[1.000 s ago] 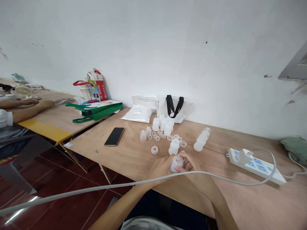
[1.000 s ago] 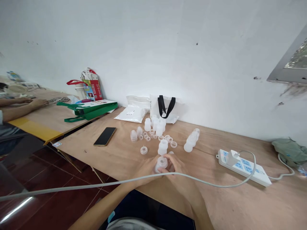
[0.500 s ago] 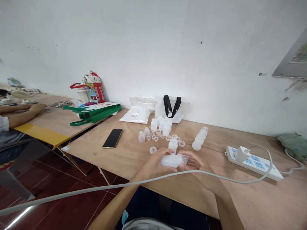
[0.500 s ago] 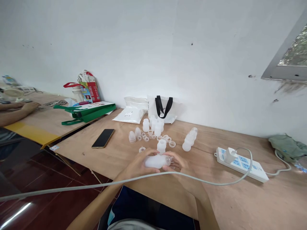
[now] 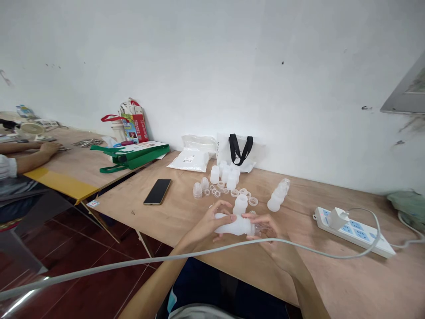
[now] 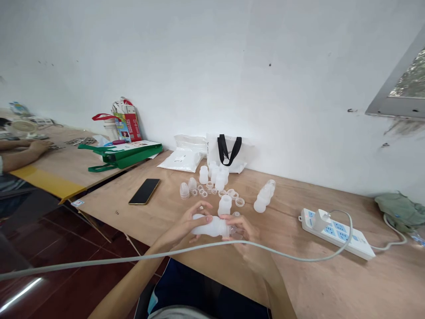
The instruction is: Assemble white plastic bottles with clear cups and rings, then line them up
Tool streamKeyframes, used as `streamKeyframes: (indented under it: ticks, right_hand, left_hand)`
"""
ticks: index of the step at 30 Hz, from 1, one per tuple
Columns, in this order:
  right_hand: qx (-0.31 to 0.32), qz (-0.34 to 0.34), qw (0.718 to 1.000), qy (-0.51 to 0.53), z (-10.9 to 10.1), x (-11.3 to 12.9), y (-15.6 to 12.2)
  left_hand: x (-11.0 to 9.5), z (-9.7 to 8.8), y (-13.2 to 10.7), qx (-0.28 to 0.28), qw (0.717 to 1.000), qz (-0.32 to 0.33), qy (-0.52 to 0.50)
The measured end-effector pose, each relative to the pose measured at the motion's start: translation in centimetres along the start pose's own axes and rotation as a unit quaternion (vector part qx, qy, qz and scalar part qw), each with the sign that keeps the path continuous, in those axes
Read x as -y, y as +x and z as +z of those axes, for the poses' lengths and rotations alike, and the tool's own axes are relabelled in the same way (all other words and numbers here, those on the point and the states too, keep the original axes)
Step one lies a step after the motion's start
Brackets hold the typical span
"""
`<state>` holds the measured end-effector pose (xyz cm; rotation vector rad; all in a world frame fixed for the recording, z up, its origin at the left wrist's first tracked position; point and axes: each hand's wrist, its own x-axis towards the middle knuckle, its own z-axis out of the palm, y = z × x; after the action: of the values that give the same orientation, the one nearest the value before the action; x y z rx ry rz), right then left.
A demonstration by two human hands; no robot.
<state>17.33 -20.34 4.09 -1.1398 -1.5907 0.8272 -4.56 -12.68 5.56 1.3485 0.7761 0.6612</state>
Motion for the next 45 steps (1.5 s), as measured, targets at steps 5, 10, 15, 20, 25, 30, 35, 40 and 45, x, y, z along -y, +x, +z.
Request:
streamKeyframes:
  ticks: [5, 10, 15, 20, 25, 30, 35, 40, 45]
  right_hand:
    - [0.013, -0.044, 0.998, 0.043, 0.6, -0.7, 0.1]
    - [-0.005, 0.017, 0.999, 0.03, 0.6, -0.9, 0.3]
    - [-0.003, 0.05, 0.998, 0.026, 0.0, -0.8, 0.2]
    - [-0.008, 0.054, 0.996, 0.066, 0.2, 0.4, 0.0]
    - [0.003, 0.087, 0.986, 0.145, 0.5, 1.1, 0.3]
    - [-0.05, 0.045, 0.994, 0.091, 1.3, 0.5, 0.4]
    - [-0.112, -0.14, 0.979, -0.094, 2.8, -0.5, 0.0]
    - [-0.075, -0.263, 0.943, -0.188, 3.2, -1.6, -0.3]
    - [-0.111, -0.367, 0.872, -0.304, 2.8, -2.1, -0.3]
  left_hand:
    - [-0.1, -0.6, 0.1, -0.008, 1.0, -0.007, -0.016]
    - [0.0, 0.1, -0.2, -0.081, 0.984, 0.132, 0.084]
    - [-0.3, 0.5, -1.4, -0.121, 0.92, 0.289, 0.235]
    - [0.2, 0.5, -1.3, -0.152, 0.864, 0.406, 0.256]
    - [0.8, 0.9, -0.5, -0.185, 0.819, 0.489, 0.236]
    - [1.1, 1.4, 0.0, -0.217, 0.909, 0.31, 0.174]
    - [1.1, 0.6, 0.7, -0.203, 0.956, 0.203, 0.066]
    - [0.8, -0.3, 0.8, -0.152, 0.978, 0.125, 0.071]
    - [0.7, -0.9, 0.6, -0.108, 0.99, 0.057, 0.066]
